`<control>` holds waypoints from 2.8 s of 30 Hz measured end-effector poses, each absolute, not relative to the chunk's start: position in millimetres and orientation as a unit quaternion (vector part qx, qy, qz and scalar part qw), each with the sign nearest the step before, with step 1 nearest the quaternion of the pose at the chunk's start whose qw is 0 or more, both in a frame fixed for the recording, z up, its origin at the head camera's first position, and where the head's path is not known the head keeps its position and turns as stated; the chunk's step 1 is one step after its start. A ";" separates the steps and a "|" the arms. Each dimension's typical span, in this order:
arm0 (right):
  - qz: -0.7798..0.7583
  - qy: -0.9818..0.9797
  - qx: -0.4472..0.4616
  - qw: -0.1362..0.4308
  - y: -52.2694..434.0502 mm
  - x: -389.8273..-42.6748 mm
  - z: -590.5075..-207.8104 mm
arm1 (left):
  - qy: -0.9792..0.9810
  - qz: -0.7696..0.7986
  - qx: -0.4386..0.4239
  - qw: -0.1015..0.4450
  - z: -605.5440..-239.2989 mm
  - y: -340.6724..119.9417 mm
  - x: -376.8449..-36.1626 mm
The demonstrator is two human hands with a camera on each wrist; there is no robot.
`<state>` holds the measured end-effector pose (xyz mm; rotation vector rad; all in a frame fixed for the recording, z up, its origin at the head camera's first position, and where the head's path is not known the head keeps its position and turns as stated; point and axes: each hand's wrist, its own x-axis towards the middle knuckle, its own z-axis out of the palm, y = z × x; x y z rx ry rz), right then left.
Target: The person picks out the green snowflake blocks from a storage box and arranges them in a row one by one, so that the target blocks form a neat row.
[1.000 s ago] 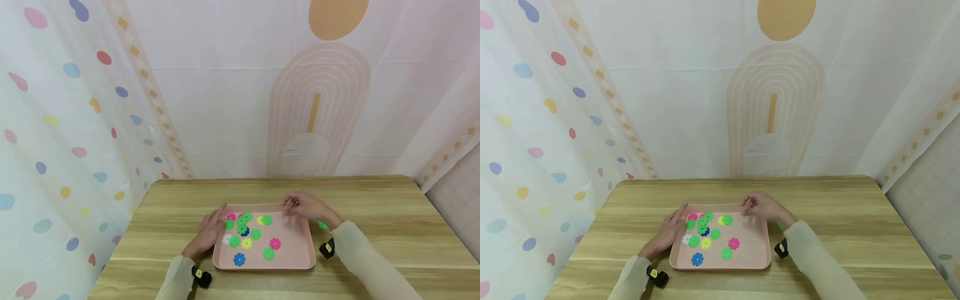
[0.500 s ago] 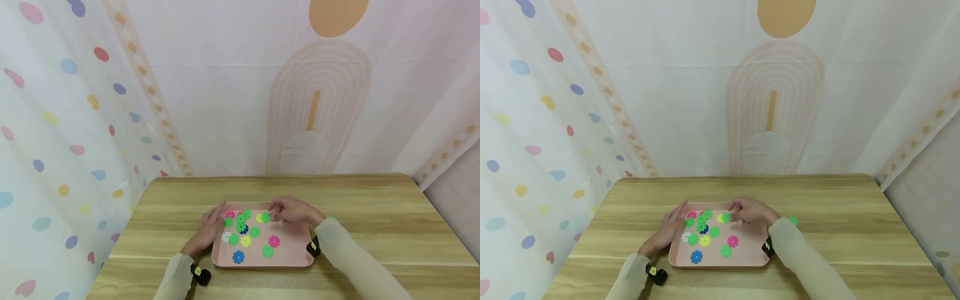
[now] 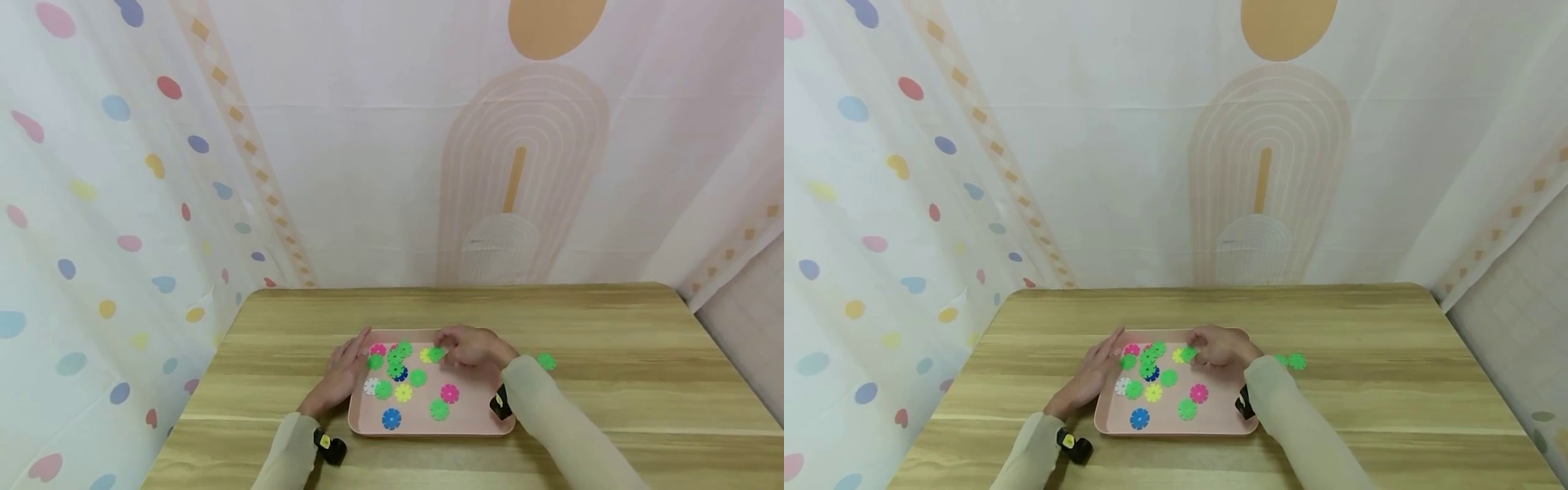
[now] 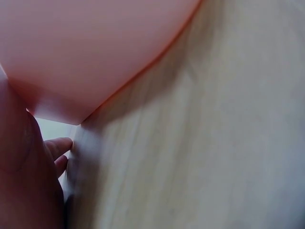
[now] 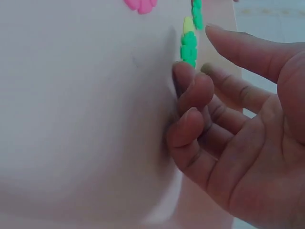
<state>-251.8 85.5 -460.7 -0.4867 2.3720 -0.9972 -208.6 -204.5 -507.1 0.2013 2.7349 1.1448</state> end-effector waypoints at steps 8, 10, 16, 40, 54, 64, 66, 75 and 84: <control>-0.360 0.882 -0.194 0.235 84.6 -255.4 -465.0 | 0.917 0.383 0.067 0.088 -503.8 -205.3 -210.9; -0.369 0.878 -0.197 0.233 83.6 -255.3 -466.7 | 0.919 0.378 0.068 0.086 -504.2 -205.9 -210.8; -0.388 0.873 -0.205 0.212 81.1 -253.8 -473.5 | 0.922 0.373 0.069 0.082 -506.1 -207.2 -208.7; -0.385 0.880 -0.224 0.164 83.9 -243.5 -486.4 | 0.915 0.389 0.069 0.084 -510.6 -205.0 -205.2; -0.385 0.875 -0.233 0.181 82.4 -238.4 -479.9 | 0.918 0.382 0.069 0.084 -509.9 -205.0 -205.9; -0.390 0.870 -0.252 0.168 84.1 -239.9 -478.5 | 0.916 0.385 0.067 0.086 -509.1 -204.7 -206.9; -0.394 0.867 -0.253 0.168 85.0 -240.5 -477.8 | 0.916 0.385 0.067 0.084 -509.2 -204.7 -207.2; -0.434 0.854 -0.223 0.183 92.7 -242.5 -463.5 | 0.919 0.381 0.066 0.081 -509.0 -204.3 -206.7; -0.480 0.827 -0.239 0.169 118.6 -247.3 -432.9 | 0.916 0.388 0.062 0.081 -508.8 -204.3 -207.0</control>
